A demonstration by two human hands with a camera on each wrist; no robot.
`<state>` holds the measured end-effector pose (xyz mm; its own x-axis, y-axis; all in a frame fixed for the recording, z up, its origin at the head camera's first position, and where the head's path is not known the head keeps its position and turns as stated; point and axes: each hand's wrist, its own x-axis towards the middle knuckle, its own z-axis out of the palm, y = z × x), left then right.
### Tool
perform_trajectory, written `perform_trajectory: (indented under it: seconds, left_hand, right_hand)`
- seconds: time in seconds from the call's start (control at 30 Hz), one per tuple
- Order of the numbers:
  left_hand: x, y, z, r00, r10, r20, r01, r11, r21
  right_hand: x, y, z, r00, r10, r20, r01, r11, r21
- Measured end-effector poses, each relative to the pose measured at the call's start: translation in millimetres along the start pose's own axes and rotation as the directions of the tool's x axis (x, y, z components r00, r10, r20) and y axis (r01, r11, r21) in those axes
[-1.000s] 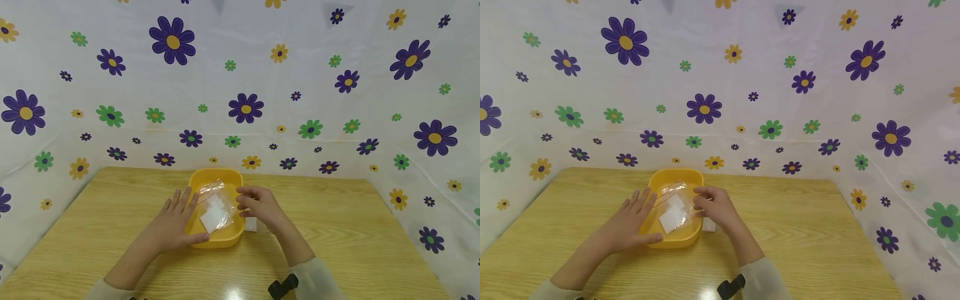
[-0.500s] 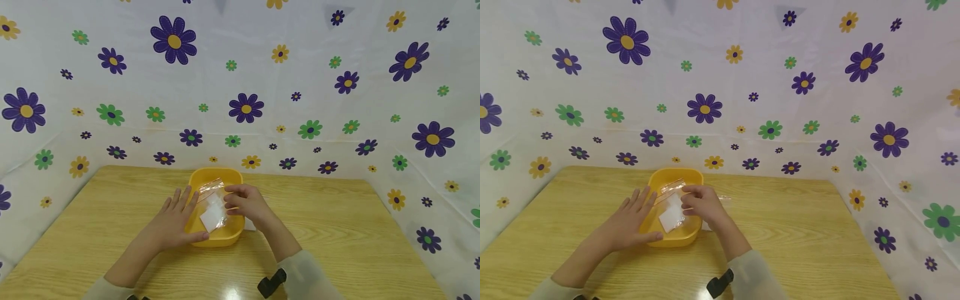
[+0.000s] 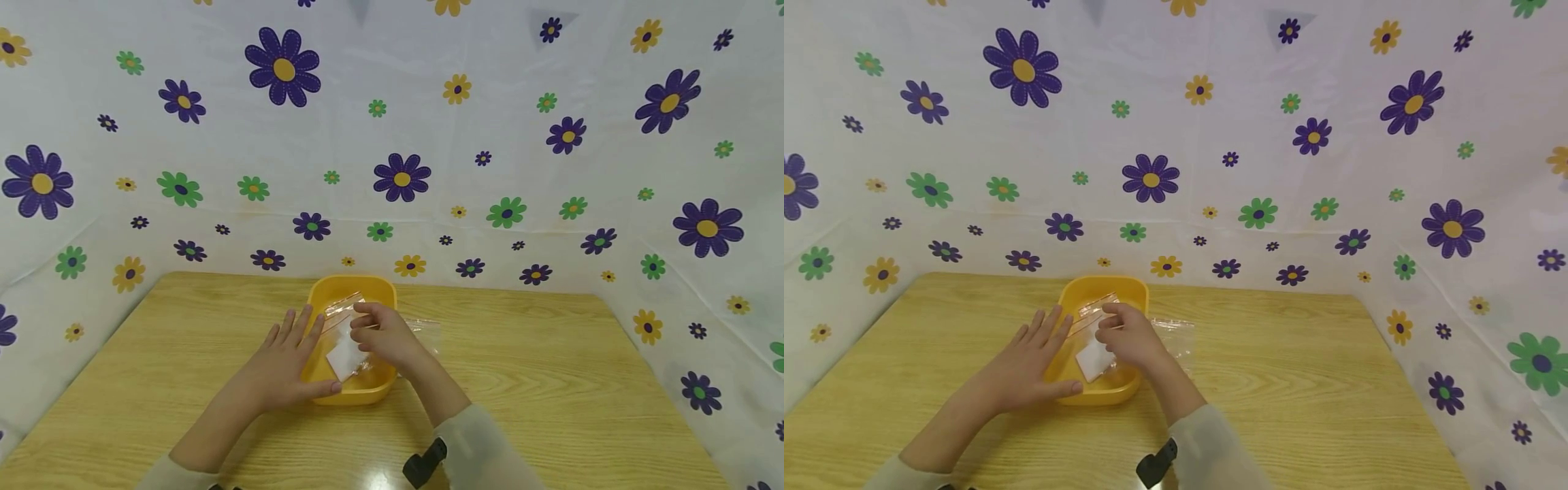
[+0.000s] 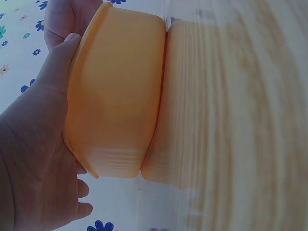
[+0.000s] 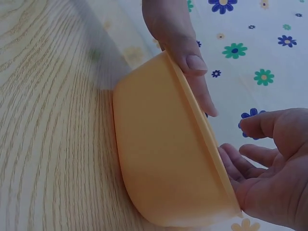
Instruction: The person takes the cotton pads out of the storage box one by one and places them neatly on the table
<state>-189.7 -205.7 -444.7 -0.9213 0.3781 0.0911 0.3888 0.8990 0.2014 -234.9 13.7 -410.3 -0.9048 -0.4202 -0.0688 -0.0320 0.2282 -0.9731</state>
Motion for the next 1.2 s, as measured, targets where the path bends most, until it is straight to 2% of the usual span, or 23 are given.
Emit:
perform_trajectory:
  seconds: [0.27,0.47,0.7,1.03,1.1,1.2]
  left_hand:
    - [-2.0,0.4,-0.2,1.000,0.007,-0.011,-0.007,1.000,-0.003]
    - [-2.6,1.3,-1.9,1.000,0.004,-0.013,-0.004,1.000,-0.006]
    - [-2.9,1.4,-2.2,1.000,-0.001,-0.003,0.001,1.000,-0.003]
    - [-1.7,0.1,0.0,1.000,0.001,-0.003,-0.001,1.000,-0.009]
    - [-1.4,0.2,0.0,1.000,0.005,-0.007,-0.005,1.000,-0.007]
    - [-1.1,0.6,-0.4,1.000,0.009,-0.011,-0.009,1.000,-0.005]
  right_hand:
    - [2,-1,6,0.999,0.034,0.042,-0.029,0.992,-0.125]
    - [3,-2,10,0.999,0.034,0.029,-0.029,0.983,-0.183]
    - [4,1,15,0.998,0.064,0.024,-0.059,0.982,-0.177]
    - [8,6,19,0.997,0.075,0.017,-0.072,0.990,-0.118]
    - [9,8,20,0.998,0.067,0.016,-0.064,0.988,-0.142]
    - [10,10,22,0.999,0.048,0.005,-0.046,0.972,-0.231]
